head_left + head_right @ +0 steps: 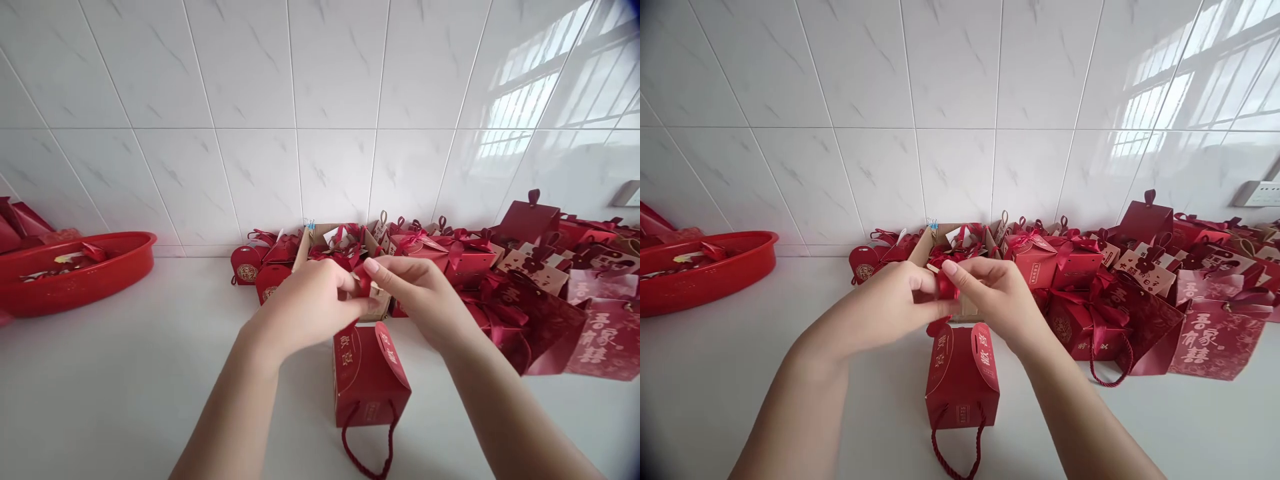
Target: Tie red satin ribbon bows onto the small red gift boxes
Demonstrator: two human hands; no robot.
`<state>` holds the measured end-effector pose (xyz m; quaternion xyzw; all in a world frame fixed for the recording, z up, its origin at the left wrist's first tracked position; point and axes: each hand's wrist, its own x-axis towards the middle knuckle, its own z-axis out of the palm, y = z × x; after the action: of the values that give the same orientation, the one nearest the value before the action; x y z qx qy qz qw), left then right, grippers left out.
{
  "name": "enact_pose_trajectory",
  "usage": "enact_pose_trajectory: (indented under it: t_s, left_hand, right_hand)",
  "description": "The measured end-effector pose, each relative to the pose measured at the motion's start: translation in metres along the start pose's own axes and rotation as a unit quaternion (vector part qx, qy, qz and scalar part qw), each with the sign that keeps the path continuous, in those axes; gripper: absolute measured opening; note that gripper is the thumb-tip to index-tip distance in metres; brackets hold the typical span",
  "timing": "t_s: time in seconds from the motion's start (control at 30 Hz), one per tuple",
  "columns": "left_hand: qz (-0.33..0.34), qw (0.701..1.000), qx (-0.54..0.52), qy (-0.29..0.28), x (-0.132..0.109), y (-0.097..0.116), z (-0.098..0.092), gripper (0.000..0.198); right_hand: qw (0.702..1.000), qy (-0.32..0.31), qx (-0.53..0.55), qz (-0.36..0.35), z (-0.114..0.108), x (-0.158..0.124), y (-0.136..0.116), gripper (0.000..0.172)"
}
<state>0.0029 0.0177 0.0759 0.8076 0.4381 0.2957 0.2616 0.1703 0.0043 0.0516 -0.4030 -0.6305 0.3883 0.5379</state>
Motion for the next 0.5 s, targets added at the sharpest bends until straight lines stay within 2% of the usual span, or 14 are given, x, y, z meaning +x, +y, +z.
enact_pose_trajectory:
  t_s: [0.1, 0.2, 0.33, 0.43, 0.5]
  left_hand:
    - [0.015, 1.0, -0.019, 0.018, -0.008, 0.007, 0.005, 0.044]
    - [0.041, 0.998, -0.036, -0.009, -0.011, 0.012, 0.005, 0.035]
    - [0.088, 0.994, -0.062, -0.032, -0.016, 0.024, 0.004, 0.012]
    - [0.131, 0.989, -0.071, -0.008, -0.022, 0.031, 0.002, 0.011]
    - [0.125, 0.989, -0.077, -0.009, -0.027, 0.036, 0.0, 0.014]
  right_hand:
    - [0.993, 0.031, 0.108, -0.047, -0.006, -0.003, -0.004, 0.021]
    - [0.98, 0.069, 0.177, -0.063, -0.022, -0.006, -0.01, 0.015]
    - [0.972, 0.134, 0.181, -0.059, -0.044, -0.009, -0.028, 0.019]
    - [0.945, 0.174, 0.274, -0.037, -0.058, -0.013, -0.039, 0.027]
    - [0.921, 0.192, 0.335, -0.044, -0.068, -0.015, -0.043, 0.035]
